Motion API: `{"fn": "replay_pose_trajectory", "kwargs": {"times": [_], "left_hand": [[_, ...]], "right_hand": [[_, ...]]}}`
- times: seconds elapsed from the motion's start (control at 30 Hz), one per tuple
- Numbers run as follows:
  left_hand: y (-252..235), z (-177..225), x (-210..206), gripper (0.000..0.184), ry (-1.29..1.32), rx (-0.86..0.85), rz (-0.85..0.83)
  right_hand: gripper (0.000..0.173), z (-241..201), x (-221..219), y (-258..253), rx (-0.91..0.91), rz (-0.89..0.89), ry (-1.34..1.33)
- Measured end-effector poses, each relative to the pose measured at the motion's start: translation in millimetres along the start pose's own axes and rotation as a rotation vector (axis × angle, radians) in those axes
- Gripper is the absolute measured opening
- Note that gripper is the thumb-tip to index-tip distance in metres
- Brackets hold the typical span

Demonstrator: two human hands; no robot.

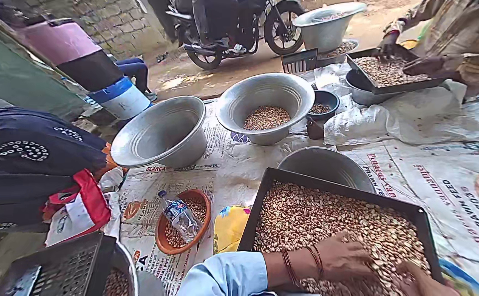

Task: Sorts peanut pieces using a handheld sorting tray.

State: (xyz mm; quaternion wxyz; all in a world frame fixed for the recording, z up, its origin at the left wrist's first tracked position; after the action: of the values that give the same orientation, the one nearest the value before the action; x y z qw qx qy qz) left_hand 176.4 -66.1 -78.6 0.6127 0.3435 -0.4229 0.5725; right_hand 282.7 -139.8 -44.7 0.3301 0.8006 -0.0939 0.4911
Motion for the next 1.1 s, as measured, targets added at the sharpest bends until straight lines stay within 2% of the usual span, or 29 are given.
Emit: {"fn": "replay_pose_trajectory", "kwargs": {"times": [0.07, 0.17, 0.23, 0.3, 0.37, 0.43, 0.5, 0.53, 0.6, 0.67, 0.73, 0.77, 0.83, 0.93, 0.97, 1.0, 1.03, 1.1], "left_hand": [[12, -28, 8, 0.029, 0.027, 0.152, -0.061], [52, -68, 30, 0.038, 0.022, 0.463, -0.317], [91, -79, 47, 0.037, 0.027, 0.628, -0.446], [124, -76, 62, 0.03, 0.046, 0.69, -0.456], [140, -65, 72, 0.025, 0.072, 0.655, -0.387], [134, -45, 71, 0.023, 0.097, 0.488, -0.232], [119, -21, 52, 0.025, 0.182, 0.284, -0.144], [113, -11, 37, 0.029, 0.236, 0.21, -0.167], [110, -3, 8, 0.036, 0.34, 0.181, -0.343], [115, -11, -1, 0.035, 0.348, 0.268, -0.469], [123, -26, 10, 0.031, 0.284, 0.37, -0.475], [127, -34, 18, 0.03, 0.253, 0.41, -0.449], [136, -47, 36, 0.041, 0.214, 0.466, -0.343], [145, -62, 69, 0.049, 0.11, 0.498, -0.048], [150, -66, 79, 0.046, 0.066, 0.513, 0.046], [156, -69, 87, 0.043, 0.032, 0.529, 0.128], [162, -71, 94, 0.039, 0.004, 0.543, 0.195], [173, -73, 105, 0.032, -0.044, 0.555, 0.288]], "right_hand": [[0.036, 3, 0, 8, -0.019, -0.01, -0.019], [0.032, 11, 3, 12, -0.093, 0.048, 0.006], [0.031, 13, 5, 14, -0.111, 0.042, 0.023], [0.029, 12, 7, 14, -0.101, 0.015, 0.037], [0.027, 8, 6, 12, -0.089, -0.017, 0.049], [0.026, 0, 4, 7, -0.067, -0.037, 0.058], [0.027, -11, 2, 2, -0.063, -0.06, 0.065], [0.027, -15, 2, 0, -0.077, -0.075, 0.078], [0.029, -18, 2, 1, -0.141, -0.107, 0.112], [0.034, -15, -4, 3, -0.231, -0.18, 0.154], [0.044, -15, -25, 1, -0.262, -0.29, 0.171], [0.053, -20, -39, -2, -0.238, -0.344, 0.153], [0.068, -44, -66, -8, -0.088, -0.372, -0.013], [0.057, -77, -72, -19, 0.257, -0.2, -0.669], [0.051, -79, -63, -22, 0.291, -0.157, -0.856], [0.046, -74, -50, -25, 0.307, -0.068, -0.934], [0.041, -63, -34, -28, 0.305, 0.055, -0.906], [0.035, -35, 0, -33, 0.27, 0.293, -0.674]]}}
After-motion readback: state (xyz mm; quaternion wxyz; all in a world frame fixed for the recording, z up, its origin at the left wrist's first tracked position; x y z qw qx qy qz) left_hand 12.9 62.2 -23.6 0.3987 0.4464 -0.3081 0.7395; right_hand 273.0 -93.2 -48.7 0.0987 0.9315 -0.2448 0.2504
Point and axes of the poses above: each hand's wrist, its own y-axis away from the middle knuckle, its own x-axis out of the back of the hand, z = x × y, the point moved 9 cm from there along -y, towards the middle knuckle, and after that the axes turned 1 degree about z, right-handed, at the moved point
